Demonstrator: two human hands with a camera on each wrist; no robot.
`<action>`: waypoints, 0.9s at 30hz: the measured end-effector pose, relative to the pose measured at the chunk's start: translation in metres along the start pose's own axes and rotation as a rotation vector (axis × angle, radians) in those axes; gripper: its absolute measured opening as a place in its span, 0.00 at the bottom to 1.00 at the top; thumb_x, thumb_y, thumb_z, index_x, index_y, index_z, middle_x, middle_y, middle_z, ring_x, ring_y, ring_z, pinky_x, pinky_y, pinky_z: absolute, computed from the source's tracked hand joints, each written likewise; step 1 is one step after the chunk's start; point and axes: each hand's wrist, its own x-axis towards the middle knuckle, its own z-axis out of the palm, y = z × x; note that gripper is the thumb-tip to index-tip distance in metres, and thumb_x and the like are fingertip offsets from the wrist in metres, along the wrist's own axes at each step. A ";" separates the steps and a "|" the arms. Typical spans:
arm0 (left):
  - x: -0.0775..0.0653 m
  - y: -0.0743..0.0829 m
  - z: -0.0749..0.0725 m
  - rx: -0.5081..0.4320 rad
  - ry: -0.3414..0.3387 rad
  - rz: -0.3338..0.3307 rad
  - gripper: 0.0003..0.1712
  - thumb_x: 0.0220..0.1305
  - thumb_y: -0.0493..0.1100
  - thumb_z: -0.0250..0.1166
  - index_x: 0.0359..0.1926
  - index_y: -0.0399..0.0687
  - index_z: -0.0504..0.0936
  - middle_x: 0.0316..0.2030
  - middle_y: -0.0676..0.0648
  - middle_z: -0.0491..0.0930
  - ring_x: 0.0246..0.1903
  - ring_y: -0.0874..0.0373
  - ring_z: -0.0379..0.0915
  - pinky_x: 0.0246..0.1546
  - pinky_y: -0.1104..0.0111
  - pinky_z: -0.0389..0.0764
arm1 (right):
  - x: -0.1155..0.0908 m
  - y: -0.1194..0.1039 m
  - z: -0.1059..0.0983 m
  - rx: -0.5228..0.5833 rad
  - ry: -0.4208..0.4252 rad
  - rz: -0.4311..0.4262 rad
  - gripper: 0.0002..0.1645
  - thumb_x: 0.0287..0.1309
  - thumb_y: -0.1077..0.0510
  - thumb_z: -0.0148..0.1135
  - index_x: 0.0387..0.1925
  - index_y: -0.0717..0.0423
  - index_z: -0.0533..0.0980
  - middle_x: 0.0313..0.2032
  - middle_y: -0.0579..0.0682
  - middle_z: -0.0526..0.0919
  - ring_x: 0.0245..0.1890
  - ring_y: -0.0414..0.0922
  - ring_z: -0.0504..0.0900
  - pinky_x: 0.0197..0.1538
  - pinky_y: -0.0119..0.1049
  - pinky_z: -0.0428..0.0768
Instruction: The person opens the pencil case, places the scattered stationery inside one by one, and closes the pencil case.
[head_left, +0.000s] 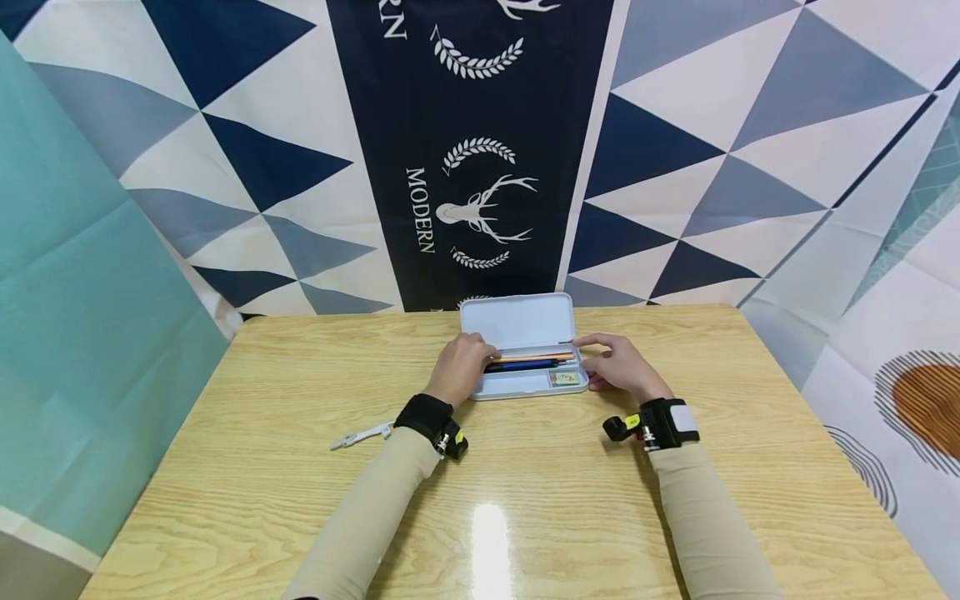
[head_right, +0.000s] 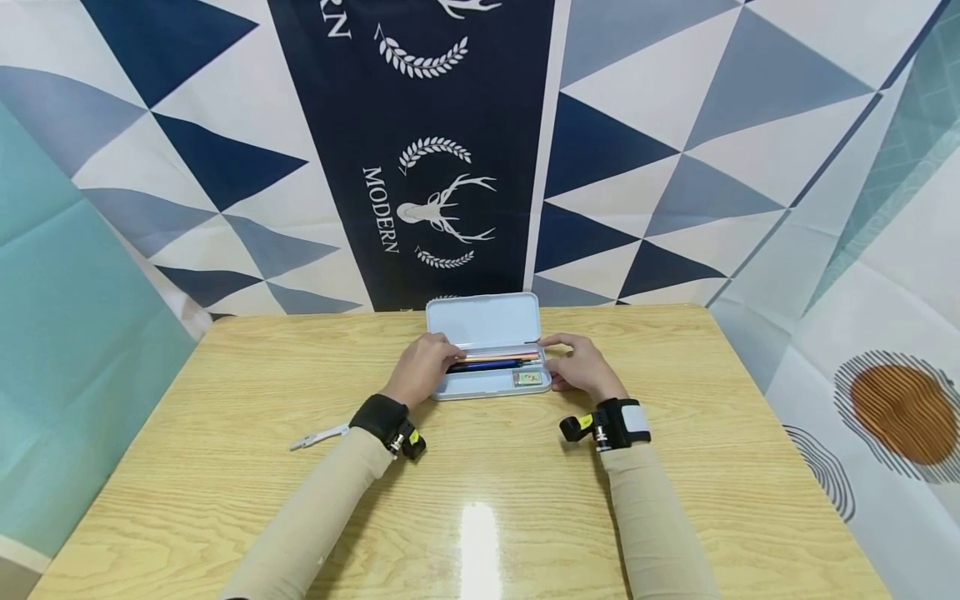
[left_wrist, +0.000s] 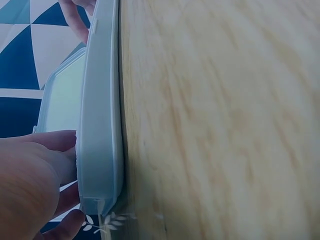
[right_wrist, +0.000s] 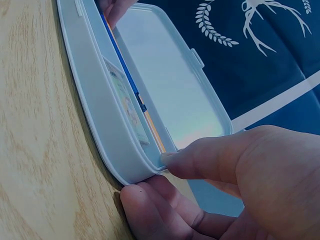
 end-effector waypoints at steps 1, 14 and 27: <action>0.000 0.000 0.000 -0.003 0.002 0.002 0.10 0.66 0.38 0.66 0.42 0.54 0.92 0.34 0.48 0.87 0.37 0.53 0.81 0.42 0.61 0.86 | 0.000 0.000 0.000 0.002 -0.001 -0.001 0.26 0.66 0.61 0.58 0.66 0.51 0.73 0.45 0.69 0.84 0.23 0.42 0.83 0.26 0.30 0.84; 0.000 -0.001 -0.001 -0.022 0.031 0.012 0.08 0.66 0.39 0.66 0.41 0.52 0.91 0.34 0.49 0.87 0.37 0.53 0.81 0.41 0.62 0.86 | 0.000 -0.002 0.000 -0.012 0.011 0.009 0.26 0.66 0.61 0.58 0.66 0.50 0.73 0.46 0.68 0.85 0.23 0.42 0.83 0.26 0.30 0.84; 0.005 -0.005 -0.011 0.010 0.036 0.011 0.06 0.64 0.41 0.69 0.40 0.51 0.91 0.33 0.49 0.87 0.36 0.54 0.81 0.39 0.63 0.86 | 0.000 -0.001 0.001 0.010 -0.003 0.005 0.26 0.66 0.61 0.58 0.66 0.52 0.73 0.45 0.69 0.84 0.23 0.42 0.83 0.26 0.30 0.84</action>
